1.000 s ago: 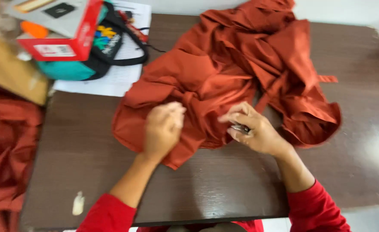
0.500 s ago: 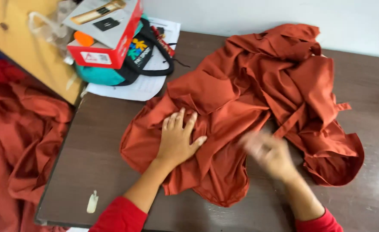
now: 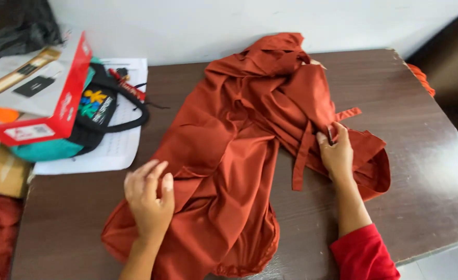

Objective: Trimming loose threads from a red garment using thread snips

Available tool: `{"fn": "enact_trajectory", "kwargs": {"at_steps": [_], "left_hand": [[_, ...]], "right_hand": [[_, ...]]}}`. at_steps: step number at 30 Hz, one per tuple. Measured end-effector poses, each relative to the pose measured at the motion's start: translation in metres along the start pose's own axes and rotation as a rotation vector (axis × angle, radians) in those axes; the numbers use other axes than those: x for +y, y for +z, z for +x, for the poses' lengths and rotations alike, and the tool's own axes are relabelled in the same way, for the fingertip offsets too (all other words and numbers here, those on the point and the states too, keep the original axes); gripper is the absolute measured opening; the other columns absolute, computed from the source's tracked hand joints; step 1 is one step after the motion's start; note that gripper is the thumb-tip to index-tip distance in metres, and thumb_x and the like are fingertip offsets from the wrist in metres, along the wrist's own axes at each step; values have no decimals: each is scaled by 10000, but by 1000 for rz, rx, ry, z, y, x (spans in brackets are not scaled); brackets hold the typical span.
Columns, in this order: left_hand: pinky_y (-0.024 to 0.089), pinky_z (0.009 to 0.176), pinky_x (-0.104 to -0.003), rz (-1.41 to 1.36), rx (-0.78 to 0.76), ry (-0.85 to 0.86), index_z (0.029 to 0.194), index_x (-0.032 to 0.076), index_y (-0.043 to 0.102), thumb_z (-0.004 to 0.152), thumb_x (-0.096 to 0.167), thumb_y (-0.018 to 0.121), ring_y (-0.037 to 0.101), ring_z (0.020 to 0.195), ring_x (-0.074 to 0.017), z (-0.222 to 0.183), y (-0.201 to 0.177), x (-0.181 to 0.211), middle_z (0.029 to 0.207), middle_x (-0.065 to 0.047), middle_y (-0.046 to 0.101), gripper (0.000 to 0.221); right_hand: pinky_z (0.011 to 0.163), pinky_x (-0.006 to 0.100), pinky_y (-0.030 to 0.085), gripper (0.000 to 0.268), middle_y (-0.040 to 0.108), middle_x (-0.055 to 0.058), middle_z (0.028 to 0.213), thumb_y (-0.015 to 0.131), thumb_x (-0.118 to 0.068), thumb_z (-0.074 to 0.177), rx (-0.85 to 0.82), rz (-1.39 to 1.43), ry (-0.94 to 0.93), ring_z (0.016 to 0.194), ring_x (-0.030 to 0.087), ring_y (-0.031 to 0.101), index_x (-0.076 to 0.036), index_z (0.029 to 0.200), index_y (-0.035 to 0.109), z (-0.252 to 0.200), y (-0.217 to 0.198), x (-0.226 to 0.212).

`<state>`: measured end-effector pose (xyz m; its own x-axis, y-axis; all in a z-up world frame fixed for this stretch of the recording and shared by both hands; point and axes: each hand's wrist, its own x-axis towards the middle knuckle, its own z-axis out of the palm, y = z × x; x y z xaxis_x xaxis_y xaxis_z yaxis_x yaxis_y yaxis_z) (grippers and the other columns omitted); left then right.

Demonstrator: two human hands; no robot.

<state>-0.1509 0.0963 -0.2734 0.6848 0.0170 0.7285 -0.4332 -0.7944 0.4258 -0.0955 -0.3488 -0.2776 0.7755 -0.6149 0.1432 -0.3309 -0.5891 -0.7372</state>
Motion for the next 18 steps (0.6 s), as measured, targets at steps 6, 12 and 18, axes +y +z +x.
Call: {"fn": "enact_trajectory", "kwargs": {"at_steps": [6,12,18], "left_hand": [[254,1181,-658,67,-249,-308,1375,110,606,987,328,593,507,1368,-341,-10,9,-12,1474,-161,560,446],[368,1081,-614,175,-349,-316,1436,100,552,936,385,603,493,1376,-402,-6,8,-9,1548,-243,482,578],[386,1039,-623,159,-394,-368,1484,92,494,955,405,557,501,1369,-423,-9,11,-15,1574,-255,464,618]], "right_hand": [[1021,471,416,595,626,136,1382,623,-394,898,-118,-34,145,1237,377,569,-223,1458,519,-14,-16,-33],[934,470,456,568,698,148,1167,632,-425,893,-139,-102,160,1065,391,636,-275,1434,549,-8,-12,-24],[943,495,497,510,679,25,1349,623,-402,886,-160,-286,24,1205,354,634,-311,1387,598,-18,15,-6]]}}
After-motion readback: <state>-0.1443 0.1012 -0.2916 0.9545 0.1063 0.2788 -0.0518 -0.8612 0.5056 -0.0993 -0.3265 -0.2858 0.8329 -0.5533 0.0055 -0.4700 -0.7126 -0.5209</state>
